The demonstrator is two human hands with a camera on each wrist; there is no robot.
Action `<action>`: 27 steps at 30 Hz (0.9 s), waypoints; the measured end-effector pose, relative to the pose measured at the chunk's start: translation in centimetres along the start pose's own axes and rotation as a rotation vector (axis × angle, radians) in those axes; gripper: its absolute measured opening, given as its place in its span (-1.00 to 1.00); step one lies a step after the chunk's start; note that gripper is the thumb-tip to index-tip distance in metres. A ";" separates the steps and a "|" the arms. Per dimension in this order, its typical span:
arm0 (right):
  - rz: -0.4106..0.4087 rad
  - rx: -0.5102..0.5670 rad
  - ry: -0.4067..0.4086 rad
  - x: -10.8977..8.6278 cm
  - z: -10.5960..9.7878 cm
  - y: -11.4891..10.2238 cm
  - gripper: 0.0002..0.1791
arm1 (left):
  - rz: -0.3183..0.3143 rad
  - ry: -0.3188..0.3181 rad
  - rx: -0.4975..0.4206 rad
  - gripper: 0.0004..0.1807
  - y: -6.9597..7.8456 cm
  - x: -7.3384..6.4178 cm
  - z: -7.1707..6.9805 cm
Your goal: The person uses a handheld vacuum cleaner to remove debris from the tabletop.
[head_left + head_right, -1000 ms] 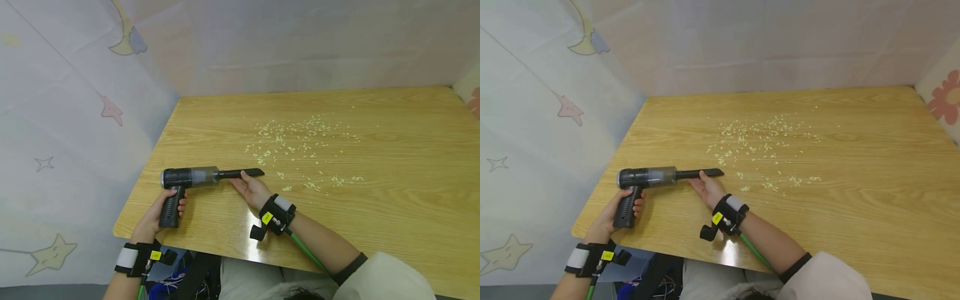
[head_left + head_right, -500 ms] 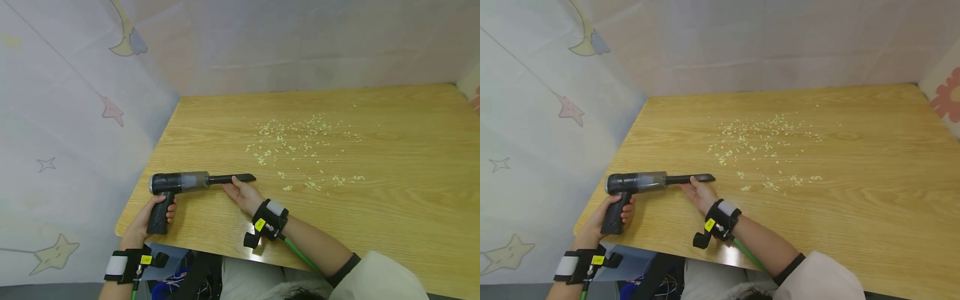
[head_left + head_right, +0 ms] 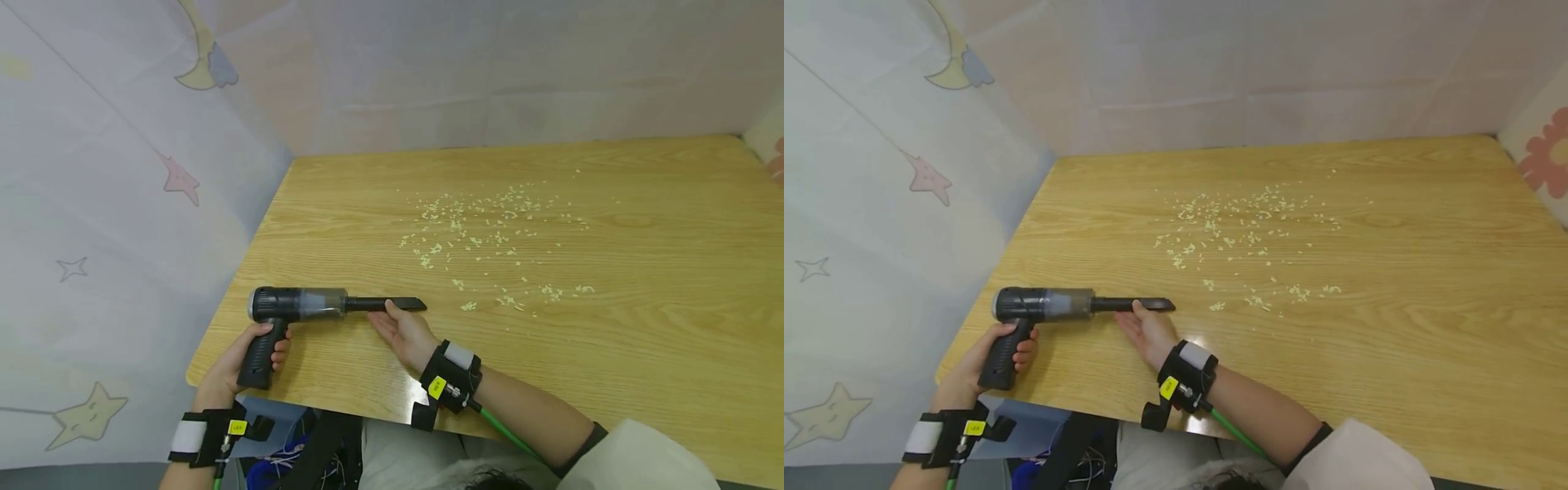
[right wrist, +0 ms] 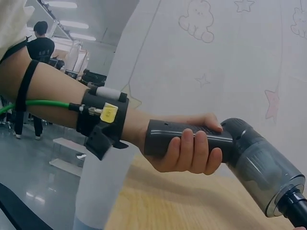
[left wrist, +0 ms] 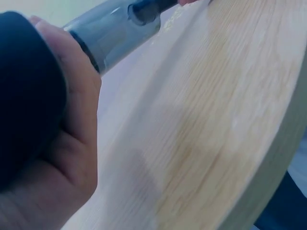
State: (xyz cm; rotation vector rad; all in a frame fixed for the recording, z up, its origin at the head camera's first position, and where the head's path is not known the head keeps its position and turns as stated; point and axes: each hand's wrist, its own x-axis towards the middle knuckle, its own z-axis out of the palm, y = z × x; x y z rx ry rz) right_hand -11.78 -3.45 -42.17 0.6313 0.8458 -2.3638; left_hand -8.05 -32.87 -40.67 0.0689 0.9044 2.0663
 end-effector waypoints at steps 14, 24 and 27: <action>-0.050 0.016 0.035 3.0 0.7 -3.0 -0.47 | 0.100 0.174 0.009 -0.48 -0.1 3.1 2.3; -0.025 0.058 0.038 3.8 1.3 -4.0 -0.49 | 0.128 0.230 -0.011 -0.55 -0.3 3.8 2.7; -0.027 0.056 0.037 3.9 1.4 -4.1 -0.49 | 0.137 0.240 -0.007 -0.55 -0.2 3.9 2.9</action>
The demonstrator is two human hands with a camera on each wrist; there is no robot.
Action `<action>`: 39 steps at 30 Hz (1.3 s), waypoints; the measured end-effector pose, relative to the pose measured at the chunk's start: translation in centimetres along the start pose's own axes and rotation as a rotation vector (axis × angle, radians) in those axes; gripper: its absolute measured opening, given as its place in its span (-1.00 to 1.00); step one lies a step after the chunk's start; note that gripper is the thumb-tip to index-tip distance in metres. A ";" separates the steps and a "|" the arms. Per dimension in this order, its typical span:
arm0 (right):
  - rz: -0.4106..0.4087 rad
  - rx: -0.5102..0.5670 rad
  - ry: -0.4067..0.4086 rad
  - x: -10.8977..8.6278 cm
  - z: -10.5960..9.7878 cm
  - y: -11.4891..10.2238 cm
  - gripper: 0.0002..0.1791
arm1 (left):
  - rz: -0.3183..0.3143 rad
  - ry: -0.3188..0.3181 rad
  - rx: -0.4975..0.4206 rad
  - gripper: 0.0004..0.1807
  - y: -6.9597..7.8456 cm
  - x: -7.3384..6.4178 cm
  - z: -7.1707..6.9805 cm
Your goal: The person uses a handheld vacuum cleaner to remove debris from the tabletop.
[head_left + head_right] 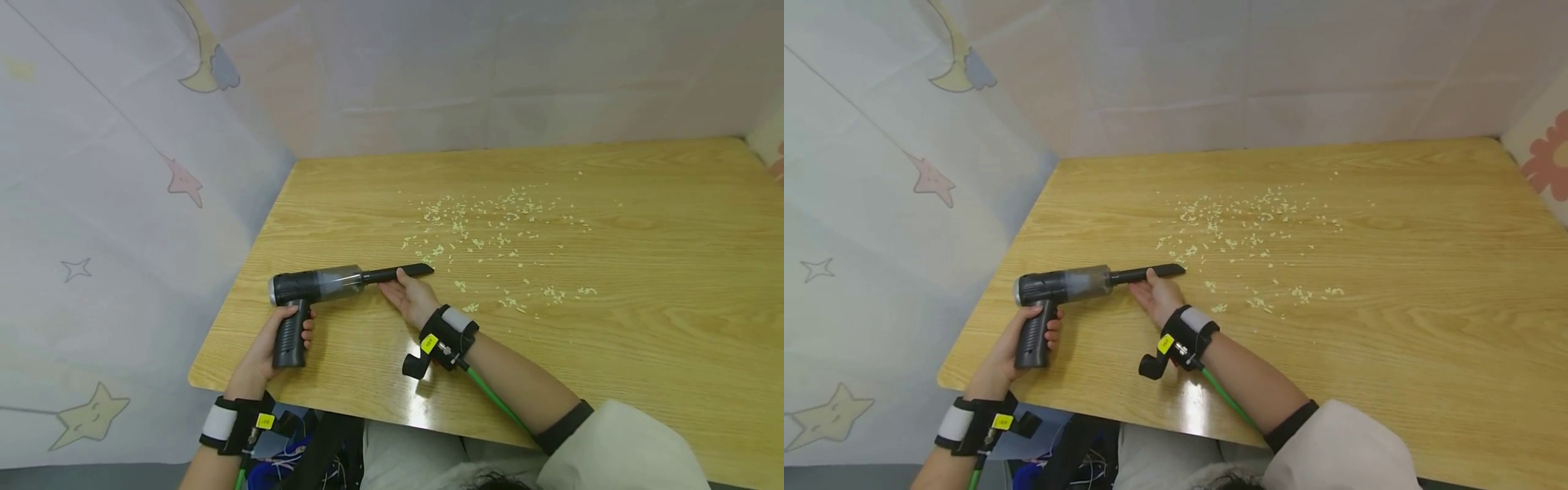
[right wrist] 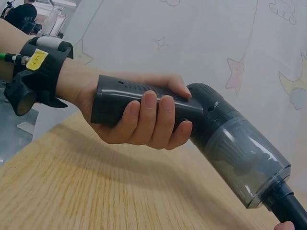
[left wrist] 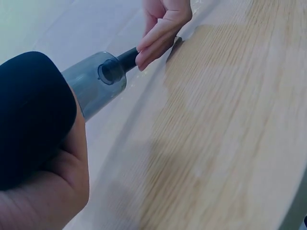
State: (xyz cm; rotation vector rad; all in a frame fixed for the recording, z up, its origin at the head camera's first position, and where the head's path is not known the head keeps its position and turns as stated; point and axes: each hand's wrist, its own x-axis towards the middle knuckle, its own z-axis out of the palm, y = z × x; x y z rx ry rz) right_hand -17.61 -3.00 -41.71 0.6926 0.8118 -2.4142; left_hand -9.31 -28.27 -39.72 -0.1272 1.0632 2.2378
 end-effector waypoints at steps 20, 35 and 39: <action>-0.012 0.000 0.007 1.0 1.3 -0.4 -0.47 | 0.029 0.057 -0.010 -0.61 0.2 0.3 0.5; -0.001 0.017 0.020 3.1 1.5 -0.2 -0.50 | 0.070 0.137 0.032 -0.65 0.3 0.4 0.9; -0.006 0.000 0.019 2.3 1.9 -0.4 -0.50 | 0.053 0.102 -0.078 -0.64 0.2 0.5 0.7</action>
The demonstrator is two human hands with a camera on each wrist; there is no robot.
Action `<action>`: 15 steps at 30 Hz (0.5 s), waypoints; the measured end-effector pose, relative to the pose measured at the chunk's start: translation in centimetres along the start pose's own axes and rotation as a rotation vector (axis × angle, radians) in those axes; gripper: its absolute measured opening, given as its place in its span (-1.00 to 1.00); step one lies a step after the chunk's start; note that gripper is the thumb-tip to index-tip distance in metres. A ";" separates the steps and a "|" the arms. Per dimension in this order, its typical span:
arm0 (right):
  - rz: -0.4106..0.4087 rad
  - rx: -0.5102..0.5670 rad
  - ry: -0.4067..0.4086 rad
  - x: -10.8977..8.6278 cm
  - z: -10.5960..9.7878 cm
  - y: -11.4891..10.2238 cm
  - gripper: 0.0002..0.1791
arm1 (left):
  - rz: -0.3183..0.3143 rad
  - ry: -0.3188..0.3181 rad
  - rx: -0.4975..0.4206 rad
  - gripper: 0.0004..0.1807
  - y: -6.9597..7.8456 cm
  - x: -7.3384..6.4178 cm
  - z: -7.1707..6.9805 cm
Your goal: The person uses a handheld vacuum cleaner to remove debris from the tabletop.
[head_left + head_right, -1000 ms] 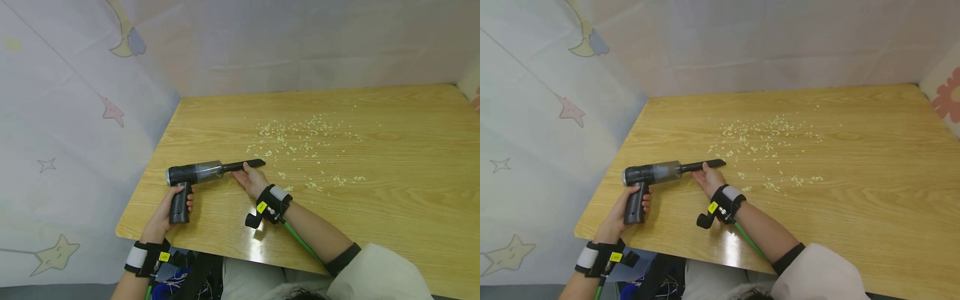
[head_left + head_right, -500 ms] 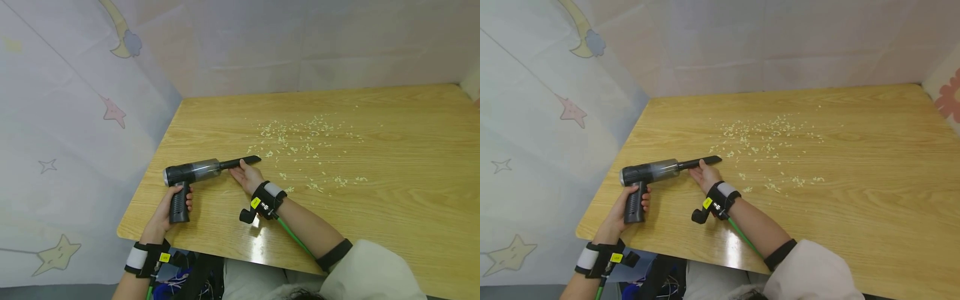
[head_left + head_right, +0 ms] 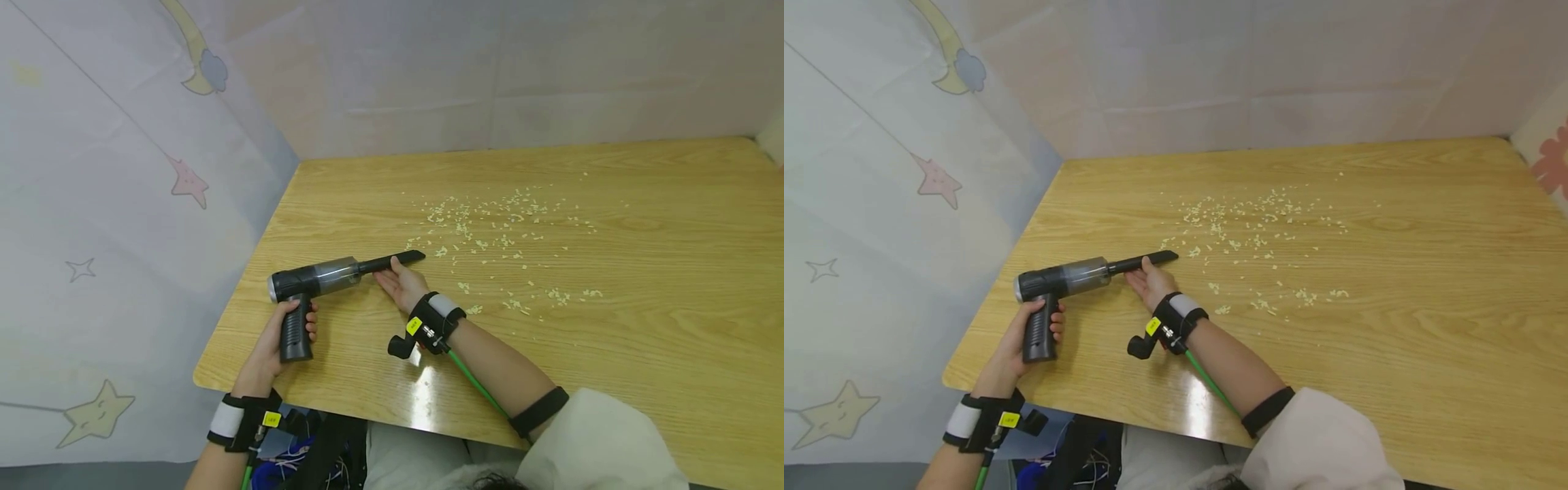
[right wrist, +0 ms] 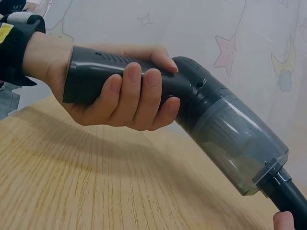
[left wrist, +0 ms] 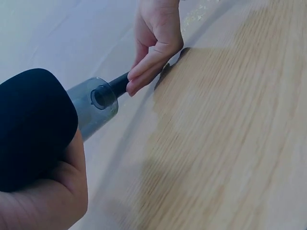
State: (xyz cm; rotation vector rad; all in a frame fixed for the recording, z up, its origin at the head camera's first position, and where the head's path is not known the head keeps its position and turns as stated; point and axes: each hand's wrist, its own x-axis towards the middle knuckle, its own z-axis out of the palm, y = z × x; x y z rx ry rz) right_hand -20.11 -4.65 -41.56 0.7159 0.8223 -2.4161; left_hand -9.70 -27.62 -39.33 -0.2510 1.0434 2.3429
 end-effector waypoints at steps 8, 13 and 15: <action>0.023 -0.018 0.021 0.2 0.9 0.3 -0.52 | 0.016 -0.012 -0.060 -0.59 0.1 -0.5 -0.5; 0.026 -0.017 0.040 0.5 1.2 0.5 -0.53 | 0.036 0.008 -0.044 -0.59 0.2 -0.7 -0.5; 0.024 -0.023 0.043 0.8 1.3 0.5 -0.53 | 0.040 0.031 -0.039 -0.60 0.2 -0.6 -0.4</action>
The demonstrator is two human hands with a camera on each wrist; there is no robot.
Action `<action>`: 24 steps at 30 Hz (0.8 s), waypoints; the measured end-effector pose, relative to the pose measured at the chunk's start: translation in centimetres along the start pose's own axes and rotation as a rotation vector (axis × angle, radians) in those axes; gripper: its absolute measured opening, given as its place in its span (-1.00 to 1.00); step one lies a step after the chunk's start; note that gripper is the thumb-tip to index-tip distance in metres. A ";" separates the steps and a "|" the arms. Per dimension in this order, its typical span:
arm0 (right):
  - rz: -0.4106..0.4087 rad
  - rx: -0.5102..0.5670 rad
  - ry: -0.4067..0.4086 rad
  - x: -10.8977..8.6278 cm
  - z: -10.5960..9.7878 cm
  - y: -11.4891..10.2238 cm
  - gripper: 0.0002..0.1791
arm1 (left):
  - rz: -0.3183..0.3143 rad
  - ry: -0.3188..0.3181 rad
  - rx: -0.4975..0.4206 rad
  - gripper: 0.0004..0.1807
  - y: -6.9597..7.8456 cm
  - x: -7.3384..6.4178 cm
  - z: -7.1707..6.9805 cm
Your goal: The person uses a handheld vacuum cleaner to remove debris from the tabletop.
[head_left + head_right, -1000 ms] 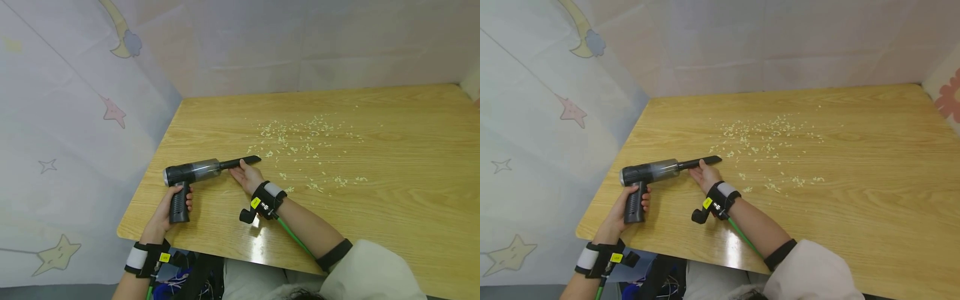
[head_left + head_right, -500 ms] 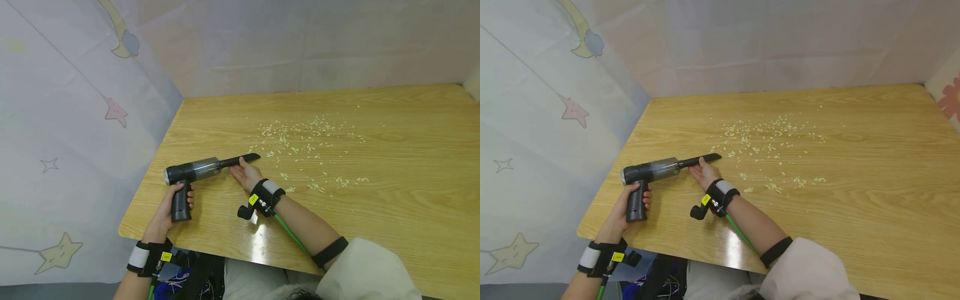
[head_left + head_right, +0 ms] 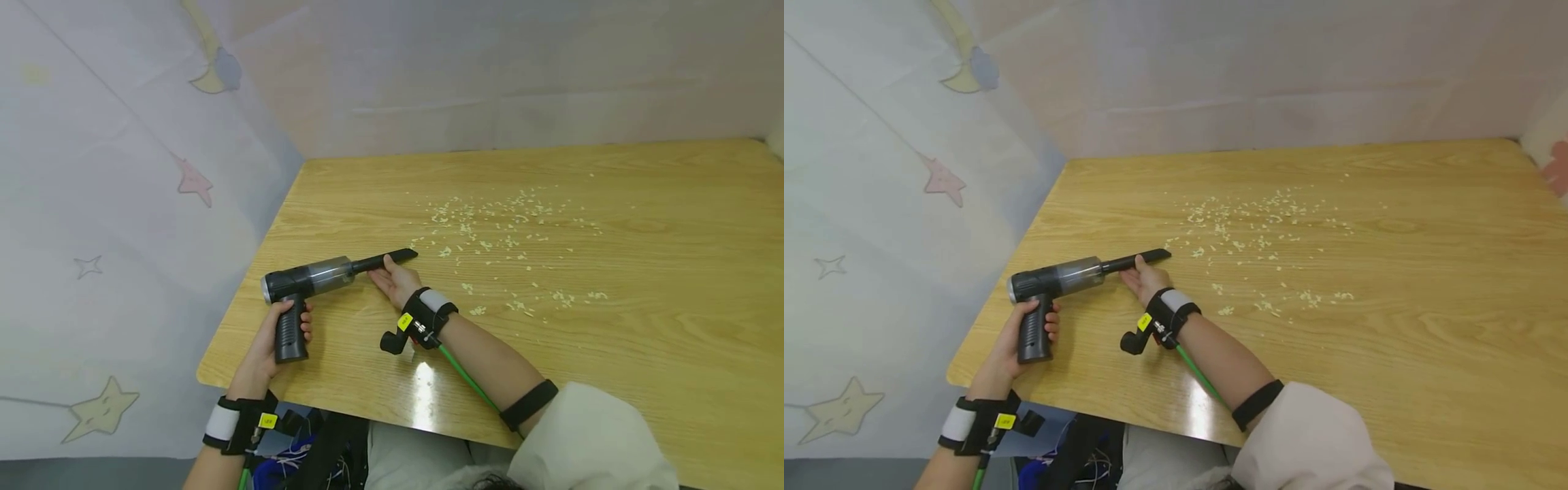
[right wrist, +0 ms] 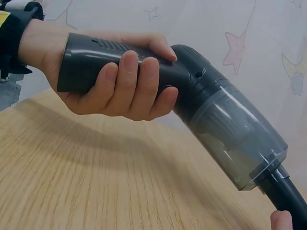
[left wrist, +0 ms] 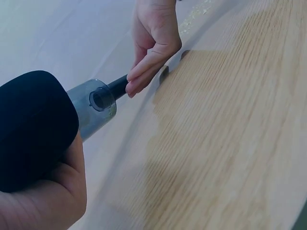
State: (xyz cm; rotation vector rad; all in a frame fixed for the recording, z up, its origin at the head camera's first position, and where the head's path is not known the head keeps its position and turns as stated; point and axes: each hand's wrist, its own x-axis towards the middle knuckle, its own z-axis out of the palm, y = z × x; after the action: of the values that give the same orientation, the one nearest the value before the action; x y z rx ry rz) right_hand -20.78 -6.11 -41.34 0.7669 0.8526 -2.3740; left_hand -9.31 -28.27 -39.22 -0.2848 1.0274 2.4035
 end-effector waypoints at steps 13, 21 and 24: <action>-0.002 -0.054 -0.020 0.5 0.5 -0.4 -0.48 | 0.036 0.128 0.044 -0.69 0.0 0.8 0.9; 0.018 -0.132 -0.053 0.2 1.2 -0.2 -0.57 | 0.028 0.135 0.053 -0.69 -0.1 1.6 1.1; 0.013 -0.134 -0.033 0.2 1.2 -0.3 -0.58 | 0.022 0.116 0.049 -0.69 -0.1 2.0 1.1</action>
State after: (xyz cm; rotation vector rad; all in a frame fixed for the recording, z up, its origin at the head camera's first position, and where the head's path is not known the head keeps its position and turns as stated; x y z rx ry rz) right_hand -21.47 -6.76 -40.61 0.6757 0.9790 -2.2855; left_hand -10.89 -26.66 -39.27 -0.4015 1.1449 2.4016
